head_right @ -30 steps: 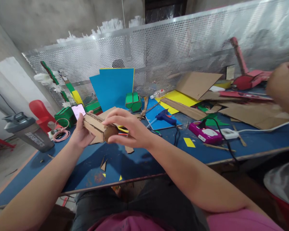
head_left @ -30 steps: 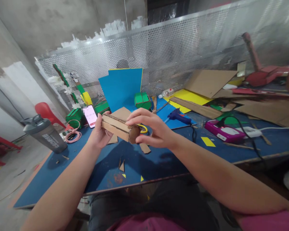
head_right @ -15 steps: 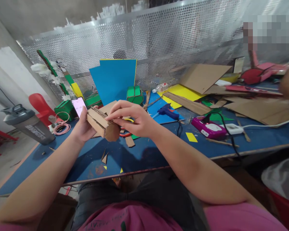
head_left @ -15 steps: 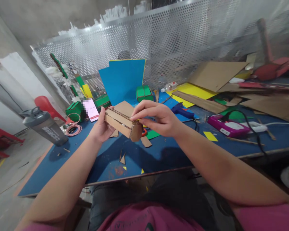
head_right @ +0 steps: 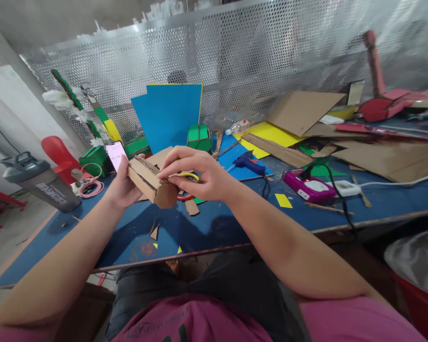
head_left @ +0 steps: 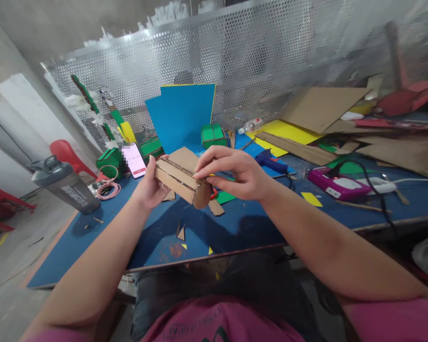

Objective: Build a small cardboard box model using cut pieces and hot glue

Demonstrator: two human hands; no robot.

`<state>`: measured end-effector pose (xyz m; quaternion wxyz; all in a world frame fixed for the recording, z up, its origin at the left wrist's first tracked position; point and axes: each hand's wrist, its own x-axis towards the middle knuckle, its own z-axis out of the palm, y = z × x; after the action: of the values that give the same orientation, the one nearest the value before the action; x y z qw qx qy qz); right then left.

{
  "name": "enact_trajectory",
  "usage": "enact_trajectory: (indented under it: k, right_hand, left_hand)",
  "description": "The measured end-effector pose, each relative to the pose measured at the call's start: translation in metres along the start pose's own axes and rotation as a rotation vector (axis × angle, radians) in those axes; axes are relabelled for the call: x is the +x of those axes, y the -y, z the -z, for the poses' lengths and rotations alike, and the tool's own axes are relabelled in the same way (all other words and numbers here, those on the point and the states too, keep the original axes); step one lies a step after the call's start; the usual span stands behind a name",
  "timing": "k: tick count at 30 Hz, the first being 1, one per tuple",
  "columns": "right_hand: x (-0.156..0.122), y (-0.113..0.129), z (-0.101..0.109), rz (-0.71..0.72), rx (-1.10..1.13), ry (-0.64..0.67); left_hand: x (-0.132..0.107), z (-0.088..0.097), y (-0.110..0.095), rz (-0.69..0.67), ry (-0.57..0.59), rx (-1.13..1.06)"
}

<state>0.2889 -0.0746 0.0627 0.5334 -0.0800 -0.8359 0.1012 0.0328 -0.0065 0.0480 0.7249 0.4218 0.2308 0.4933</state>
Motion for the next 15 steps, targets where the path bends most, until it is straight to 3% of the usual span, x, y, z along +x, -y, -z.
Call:
enact_trajectory:
  k: [15]
  right_hand:
    - [-0.0005, -0.0002, 0.0007, -0.007, -0.022, 0.002]
  left_hand:
    - [-0.0004, 0.0015, -0.001, -0.002, 0.003, 0.004]
